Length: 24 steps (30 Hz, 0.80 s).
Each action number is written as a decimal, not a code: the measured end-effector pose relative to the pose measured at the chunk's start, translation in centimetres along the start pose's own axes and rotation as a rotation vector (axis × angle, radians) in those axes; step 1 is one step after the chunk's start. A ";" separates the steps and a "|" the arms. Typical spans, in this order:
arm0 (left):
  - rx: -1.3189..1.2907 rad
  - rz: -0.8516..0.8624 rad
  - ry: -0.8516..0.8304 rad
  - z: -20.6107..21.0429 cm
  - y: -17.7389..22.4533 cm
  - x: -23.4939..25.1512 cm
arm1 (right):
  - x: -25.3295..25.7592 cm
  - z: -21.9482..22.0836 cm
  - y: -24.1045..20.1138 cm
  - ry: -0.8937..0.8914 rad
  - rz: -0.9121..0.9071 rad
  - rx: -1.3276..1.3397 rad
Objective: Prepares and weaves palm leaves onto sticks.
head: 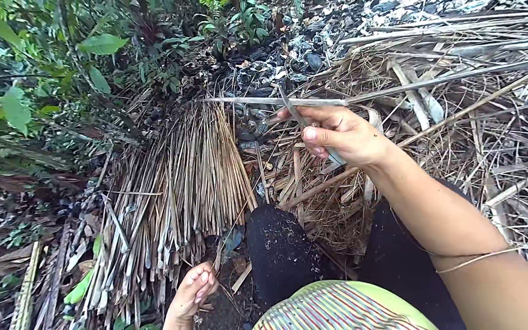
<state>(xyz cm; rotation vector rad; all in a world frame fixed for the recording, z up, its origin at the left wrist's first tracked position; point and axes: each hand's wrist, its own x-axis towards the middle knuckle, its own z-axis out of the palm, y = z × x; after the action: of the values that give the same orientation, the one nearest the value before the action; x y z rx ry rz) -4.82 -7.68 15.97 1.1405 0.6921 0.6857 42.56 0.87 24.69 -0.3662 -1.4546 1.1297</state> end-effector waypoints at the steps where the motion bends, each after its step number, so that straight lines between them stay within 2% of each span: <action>1: -0.017 -0.006 -0.011 -0.1 -0.1 -0.1 | -0.1 0.0 -0.1 0.000 0.009 0.000; 6: -0.123 -0.039 -0.135 -1.8 -0.8 -0.8 | -0.1 -0.5 -0.4 -0.044 0.004 -0.012; 8: -0.164 -0.039 -0.115 -2.5 -1.3 -1.3 | 0.0 -1.8 -1.3 0.020 -0.019 -0.020; 11: -0.102 0.015 0.136 -1.6 -0.9 -0.8 | 0.2 -5.2 -2.9 0.238 -0.103 0.058; 13: 0.025 0.041 0.296 0.6 0.4 1.6 | 0.1 -4.7 -3.0 0.285 -0.047 0.029; 14: 0.106 0.054 0.352 2.1 1.3 3.1 | -0.1 -3.1 -2.7 0.233 0.054 -0.026; 17: 0.347 0.105 0.406 7.1 3.7 6.9 | -1.0 3.9 0.8 -0.146 0.462 -0.176; 19: 0.528 0.145 0.366 9.8 4.6 8.4 | -1.3 6.7 3.4 -0.341 0.541 -0.156; 21: 0.663 0.214 0.282 10.7 4.5 8.8 | -1.3 7.0 3.6 -0.335 0.504 -0.037; 24: 0.917 0.268 0.108 8.9 3.5 7.7 | -0.8 4.1 1.4 -0.145 0.349 0.070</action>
<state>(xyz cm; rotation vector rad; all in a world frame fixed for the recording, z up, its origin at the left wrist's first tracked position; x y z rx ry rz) 6.41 -5.72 20.65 2.0754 0.9970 0.6665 38.56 -0.76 23.83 -0.5115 -1.5089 1.5090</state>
